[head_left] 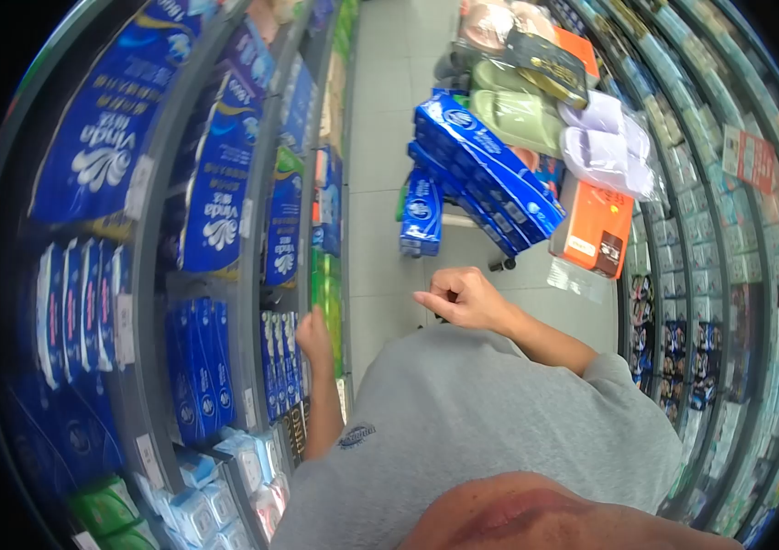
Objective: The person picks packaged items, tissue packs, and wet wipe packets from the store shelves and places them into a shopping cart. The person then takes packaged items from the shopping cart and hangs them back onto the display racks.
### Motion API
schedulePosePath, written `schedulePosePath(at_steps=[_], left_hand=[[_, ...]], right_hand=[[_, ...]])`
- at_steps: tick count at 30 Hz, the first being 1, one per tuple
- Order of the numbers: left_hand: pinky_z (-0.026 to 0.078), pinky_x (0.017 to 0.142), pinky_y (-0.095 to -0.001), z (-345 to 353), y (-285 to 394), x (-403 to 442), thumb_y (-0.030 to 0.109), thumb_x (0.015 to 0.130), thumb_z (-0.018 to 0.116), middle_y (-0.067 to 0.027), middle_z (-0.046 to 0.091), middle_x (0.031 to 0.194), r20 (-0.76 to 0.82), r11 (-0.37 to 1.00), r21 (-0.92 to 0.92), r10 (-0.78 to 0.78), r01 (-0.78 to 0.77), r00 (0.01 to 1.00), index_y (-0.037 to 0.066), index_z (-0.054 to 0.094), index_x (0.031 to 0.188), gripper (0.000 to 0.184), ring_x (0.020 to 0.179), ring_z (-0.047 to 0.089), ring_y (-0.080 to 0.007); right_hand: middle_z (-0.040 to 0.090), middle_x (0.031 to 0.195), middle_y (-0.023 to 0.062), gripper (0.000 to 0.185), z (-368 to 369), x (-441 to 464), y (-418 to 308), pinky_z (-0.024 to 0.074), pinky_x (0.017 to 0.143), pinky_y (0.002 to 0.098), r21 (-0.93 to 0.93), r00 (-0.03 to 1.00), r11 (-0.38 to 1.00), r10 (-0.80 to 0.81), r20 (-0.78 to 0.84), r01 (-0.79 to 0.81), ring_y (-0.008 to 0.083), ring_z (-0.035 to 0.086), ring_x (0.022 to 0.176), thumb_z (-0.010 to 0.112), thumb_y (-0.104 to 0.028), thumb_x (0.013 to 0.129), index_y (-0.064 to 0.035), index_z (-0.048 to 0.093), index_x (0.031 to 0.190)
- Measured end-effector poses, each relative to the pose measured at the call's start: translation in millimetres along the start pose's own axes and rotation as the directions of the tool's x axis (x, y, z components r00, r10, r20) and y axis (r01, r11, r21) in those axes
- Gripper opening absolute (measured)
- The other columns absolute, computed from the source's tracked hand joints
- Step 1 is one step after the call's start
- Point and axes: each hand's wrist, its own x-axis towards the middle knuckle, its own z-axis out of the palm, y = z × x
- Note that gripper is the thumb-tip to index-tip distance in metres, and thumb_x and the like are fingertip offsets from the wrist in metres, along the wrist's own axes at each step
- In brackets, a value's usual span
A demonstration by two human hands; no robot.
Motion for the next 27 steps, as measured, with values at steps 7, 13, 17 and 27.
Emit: schedulePosePath(at_steps=[7, 13, 17, 27], left_hand=[[0.020, 0.039, -0.0262, -49, -68, -45, 0.025, 0.096, 0.056, 0.0069, 0.033, 0.053, -0.081, 0.984, -0.131, -0.133, 0.121, 0.988, 0.011, 0.039, 0.058, 0.044, 0.044, 0.030, -0.0038], [0.026, 0.048, -0.0309, -46, -54, -55, 0.025, 0.095, 0.056, 0.0011, 0.038, 0.055, 0.151, 0.987, -0.125, -0.080, 0.099, 0.985, 0.003, 0.044, 0.059, 0.044, 0.053, 0.033, -0.0085], [0.030, 0.049, -0.0295, -33, -73, -63, 0.032, 0.097, 0.053, -0.0006, 0.041, 0.053, 0.215, 0.976, -0.189, -0.066, 0.108, 0.974, 0.003, 0.047, 0.059, 0.049, 0.053, 0.038, -0.0096], [0.048, 0.039, -0.0371, -45, -263, -198, 0.047, 0.093, 0.050, -0.0119, 0.059, 0.062, 0.122, 0.698, 0.355, -0.694, 0.622, 0.709, -0.004, 0.065, 0.077, 0.055, 0.045, 0.054, -0.0228]], right_hand=[[0.043, 0.048, 0.0113, 0.045, 81, 12, -19, 0.0337, 0.044, 0.0375, 0.008, 0.984, 1.000, -0.025, 0.176, 0.024, 0.0210, 0.041, 0.042, 0.067, -0.022, 0.085, -0.0010, 0.044, 0.053], [0.038, 0.048, 0.0107, 0.047, 127, 1, -64, 0.0318, 0.044, 0.0387, 0.037, 0.959, 0.997, -0.070, 0.274, 0.062, 0.0250, 0.035, 0.041, 0.066, -0.019, 0.085, -0.0016, 0.039, 0.051], [0.038, 0.048, 0.0111, 0.045, 127, -24, -71, 0.0315, 0.044, 0.0384, 0.067, 0.956, 0.992, -0.122, 0.266, 0.108, 0.0247, 0.036, 0.042, 0.066, -0.019, 0.084, -0.0008, 0.040, 0.052], [0.062, 0.071, 0.0235, 0.040, 92, -178, 213, 0.0479, 0.064, 0.0465, -0.237, 0.852, 0.838, 0.519, 0.067, -0.492, 0.0377, 0.060, 0.067, 0.064, -0.037, 0.080, 0.0023, 0.064, 0.070]])
